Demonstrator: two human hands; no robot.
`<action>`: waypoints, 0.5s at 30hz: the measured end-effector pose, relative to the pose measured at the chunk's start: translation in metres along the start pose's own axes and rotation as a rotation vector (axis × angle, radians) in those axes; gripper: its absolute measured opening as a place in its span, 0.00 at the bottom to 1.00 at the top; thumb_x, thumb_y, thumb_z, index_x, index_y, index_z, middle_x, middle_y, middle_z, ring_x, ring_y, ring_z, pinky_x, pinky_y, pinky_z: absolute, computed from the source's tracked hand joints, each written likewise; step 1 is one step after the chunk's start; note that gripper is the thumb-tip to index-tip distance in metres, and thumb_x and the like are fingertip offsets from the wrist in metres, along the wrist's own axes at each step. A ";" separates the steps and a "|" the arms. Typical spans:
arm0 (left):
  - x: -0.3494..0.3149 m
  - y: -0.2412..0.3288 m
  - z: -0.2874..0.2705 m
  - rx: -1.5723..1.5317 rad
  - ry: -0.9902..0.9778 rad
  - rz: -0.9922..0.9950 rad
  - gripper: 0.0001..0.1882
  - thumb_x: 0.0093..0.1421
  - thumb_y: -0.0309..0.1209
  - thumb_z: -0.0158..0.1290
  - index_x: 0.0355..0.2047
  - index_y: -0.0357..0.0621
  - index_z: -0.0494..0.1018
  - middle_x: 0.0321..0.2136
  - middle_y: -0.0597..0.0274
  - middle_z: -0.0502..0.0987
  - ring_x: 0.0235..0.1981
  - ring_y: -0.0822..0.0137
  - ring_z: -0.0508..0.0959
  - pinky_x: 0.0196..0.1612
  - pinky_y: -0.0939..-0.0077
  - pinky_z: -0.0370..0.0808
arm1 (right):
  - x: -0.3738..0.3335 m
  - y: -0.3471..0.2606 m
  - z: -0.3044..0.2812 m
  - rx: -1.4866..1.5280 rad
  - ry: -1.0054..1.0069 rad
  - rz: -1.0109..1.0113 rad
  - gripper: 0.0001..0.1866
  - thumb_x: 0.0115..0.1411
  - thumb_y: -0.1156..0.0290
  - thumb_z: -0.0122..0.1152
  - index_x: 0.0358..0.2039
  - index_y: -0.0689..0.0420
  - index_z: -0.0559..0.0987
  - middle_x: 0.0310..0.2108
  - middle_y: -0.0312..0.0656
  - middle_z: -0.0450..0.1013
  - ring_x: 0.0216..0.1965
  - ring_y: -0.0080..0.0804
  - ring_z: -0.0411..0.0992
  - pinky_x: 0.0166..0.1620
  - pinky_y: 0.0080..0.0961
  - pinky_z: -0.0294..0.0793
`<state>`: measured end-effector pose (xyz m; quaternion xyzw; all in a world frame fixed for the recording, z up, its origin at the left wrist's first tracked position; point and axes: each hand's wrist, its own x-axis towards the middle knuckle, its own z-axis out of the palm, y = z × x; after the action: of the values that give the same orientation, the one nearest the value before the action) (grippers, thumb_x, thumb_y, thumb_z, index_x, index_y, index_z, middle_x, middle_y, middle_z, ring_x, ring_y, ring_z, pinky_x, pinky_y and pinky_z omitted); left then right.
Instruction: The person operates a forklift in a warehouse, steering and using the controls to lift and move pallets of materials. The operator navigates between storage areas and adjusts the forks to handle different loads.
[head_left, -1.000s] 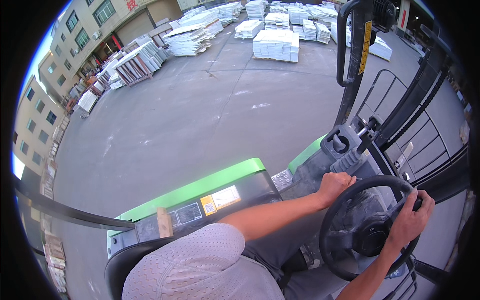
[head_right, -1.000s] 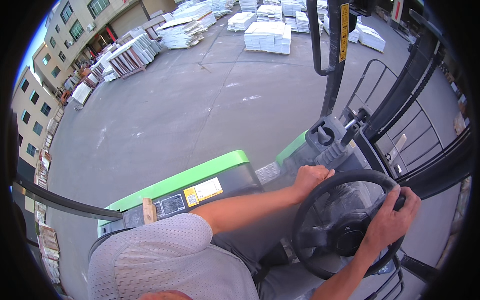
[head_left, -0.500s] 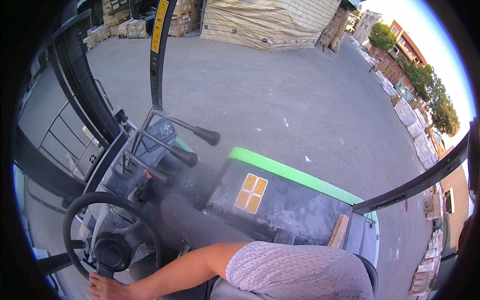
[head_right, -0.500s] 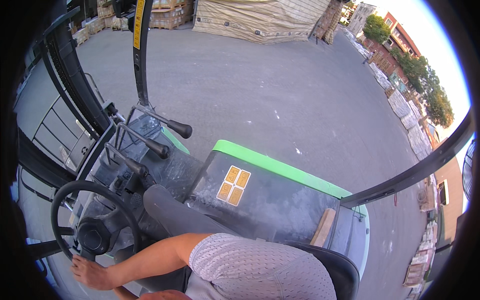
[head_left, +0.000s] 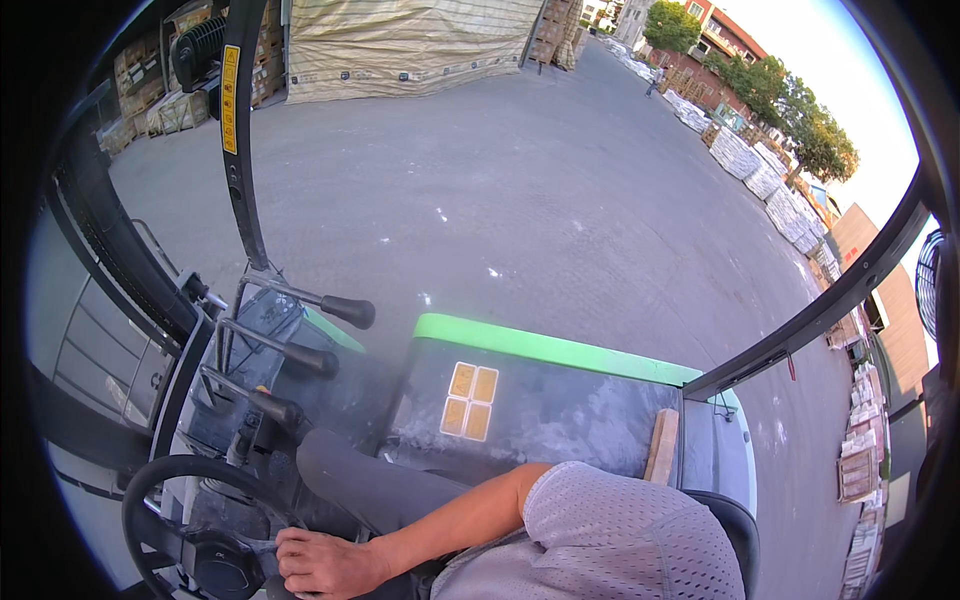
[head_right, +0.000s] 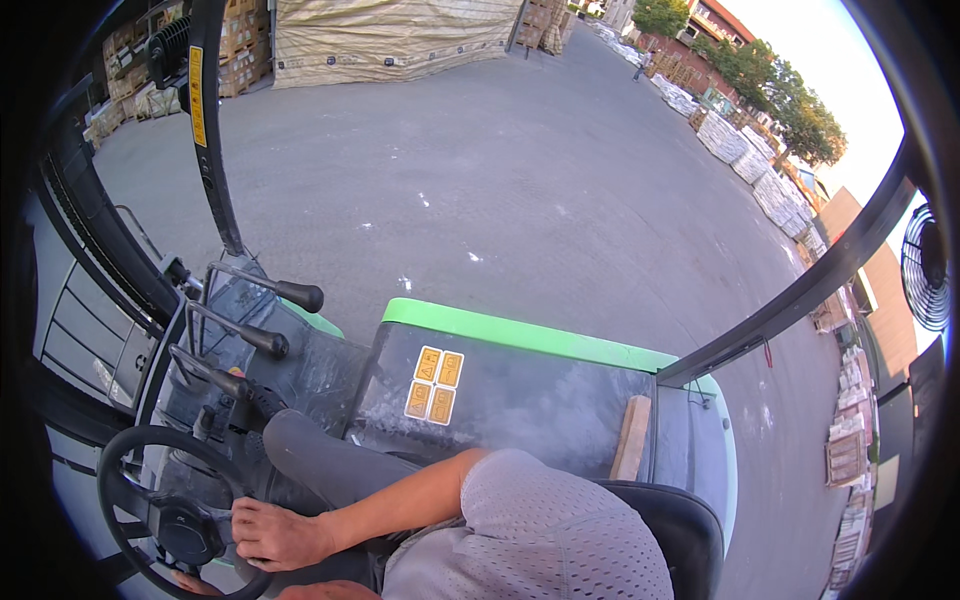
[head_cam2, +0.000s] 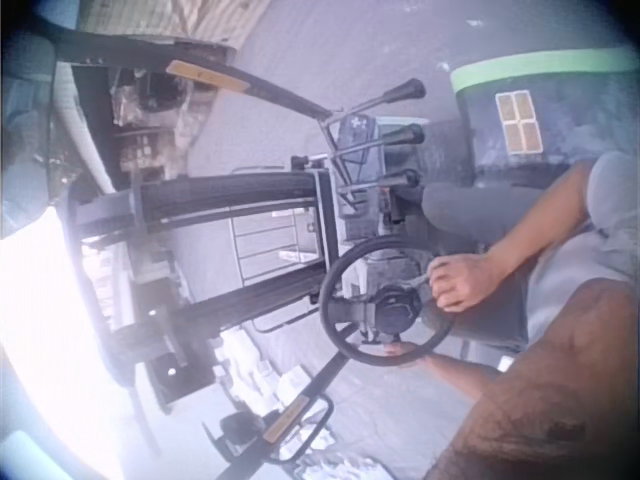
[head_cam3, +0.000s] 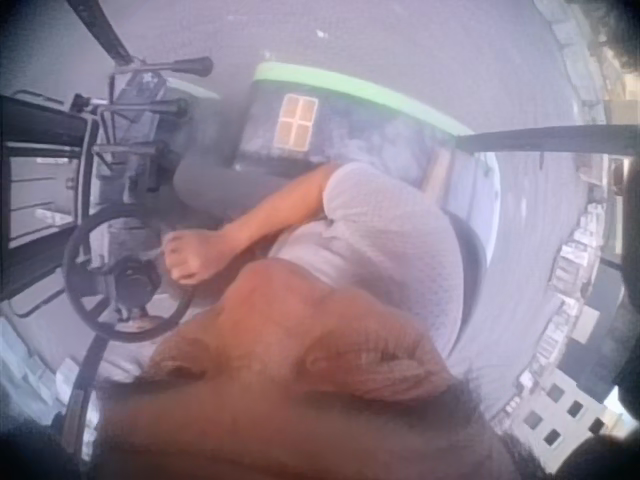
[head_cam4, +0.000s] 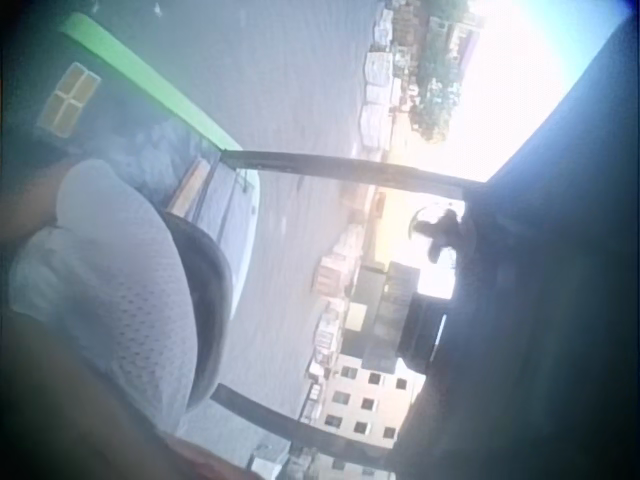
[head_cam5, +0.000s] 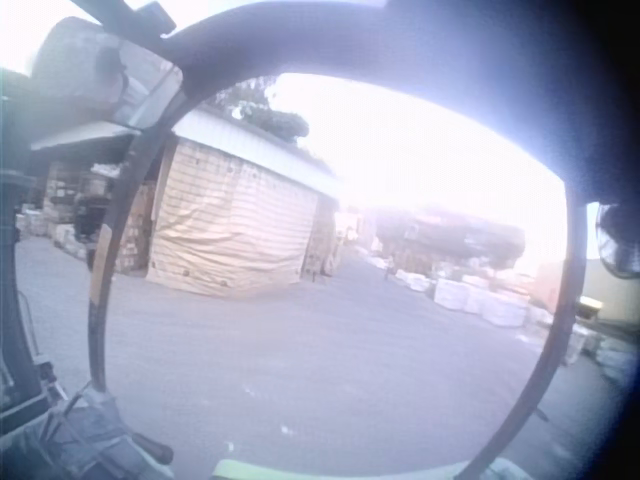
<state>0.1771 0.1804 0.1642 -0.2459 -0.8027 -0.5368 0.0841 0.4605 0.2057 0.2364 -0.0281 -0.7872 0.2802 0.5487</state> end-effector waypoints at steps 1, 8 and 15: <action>-0.010 0.003 -0.005 0.000 -0.010 -0.002 0.21 0.73 0.42 0.52 0.44 0.32 0.80 0.34 0.53 0.84 0.34 0.70 0.79 0.40 0.67 0.78 | -0.006 -0.012 -0.009 -0.015 0.002 0.002 0.08 0.54 0.76 0.67 0.29 0.60 0.74 0.34 0.42 0.65 0.41 0.45 0.67 0.59 0.50 0.66; 0.010 -0.002 0.005 -0.003 -0.056 0.008 0.21 0.73 0.43 0.52 0.44 0.32 0.80 0.34 0.53 0.84 0.33 0.70 0.79 0.40 0.67 0.78 | 0.043 0.011 -0.008 -0.177 0.077 -0.014 0.11 0.52 0.76 0.69 0.32 0.59 0.74 0.35 0.44 0.65 0.41 0.47 0.67 0.58 0.51 0.67; -0.071 -0.009 -0.095 -0.019 -0.064 0.001 0.22 0.73 0.43 0.52 0.45 0.32 0.80 0.33 0.53 0.84 0.33 0.70 0.78 0.40 0.67 0.78 | 0.025 -0.080 -0.028 -0.292 0.217 0.019 0.15 0.50 0.78 0.70 0.36 0.61 0.74 0.37 0.45 0.68 0.43 0.48 0.69 0.58 0.51 0.68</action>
<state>0.2225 0.0705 0.1674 -0.2642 -0.7997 -0.5362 0.0561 0.4961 0.1590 0.3020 -0.1450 -0.7553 0.1634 0.6179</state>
